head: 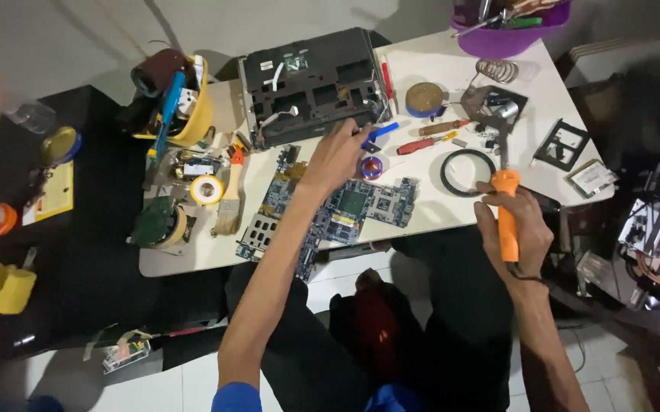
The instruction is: Using a soldering iron and desoldering pump to remove components from a computer motherboard.
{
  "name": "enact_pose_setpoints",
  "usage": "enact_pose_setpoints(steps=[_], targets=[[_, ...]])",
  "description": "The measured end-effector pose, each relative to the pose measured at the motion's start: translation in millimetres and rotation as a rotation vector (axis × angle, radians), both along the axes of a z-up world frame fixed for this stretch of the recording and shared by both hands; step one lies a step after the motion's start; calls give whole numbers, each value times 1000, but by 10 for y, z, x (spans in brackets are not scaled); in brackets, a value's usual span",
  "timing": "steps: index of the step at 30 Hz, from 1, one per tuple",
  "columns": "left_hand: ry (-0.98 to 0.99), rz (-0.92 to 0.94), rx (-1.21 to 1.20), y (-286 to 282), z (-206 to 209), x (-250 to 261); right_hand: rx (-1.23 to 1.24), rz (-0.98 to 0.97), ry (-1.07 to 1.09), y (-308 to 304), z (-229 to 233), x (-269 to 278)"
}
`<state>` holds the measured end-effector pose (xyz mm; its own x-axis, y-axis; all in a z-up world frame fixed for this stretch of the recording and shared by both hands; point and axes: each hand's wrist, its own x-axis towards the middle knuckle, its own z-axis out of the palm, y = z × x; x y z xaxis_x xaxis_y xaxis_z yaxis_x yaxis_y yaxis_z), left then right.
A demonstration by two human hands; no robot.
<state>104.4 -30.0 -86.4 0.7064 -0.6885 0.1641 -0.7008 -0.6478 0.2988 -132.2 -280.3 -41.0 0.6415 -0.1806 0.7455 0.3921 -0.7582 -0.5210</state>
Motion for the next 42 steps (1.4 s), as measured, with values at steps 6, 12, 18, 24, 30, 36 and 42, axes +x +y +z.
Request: enact_pose_setpoints(steps=[6,12,18,24,30,36,42], targets=[[-61,36,27,-11,-167,103,-15,18,29,52,87,-16],[79,-50,-145,27,534,-386,47,63,72,149,271,-41],[213,-97,-108,24,577,-506,51,91,59,172,286,-6],[209,-129,-203,23,270,-404,181,185,51,178,280,171],[319,-70,-684,146,725,-678,265,304,-82,301,347,609],[517,52,-637,185,736,-887,466,196,-28,-54,-6,773],[569,-48,-607,144,702,-912,637,21,116,-268,-195,716]])
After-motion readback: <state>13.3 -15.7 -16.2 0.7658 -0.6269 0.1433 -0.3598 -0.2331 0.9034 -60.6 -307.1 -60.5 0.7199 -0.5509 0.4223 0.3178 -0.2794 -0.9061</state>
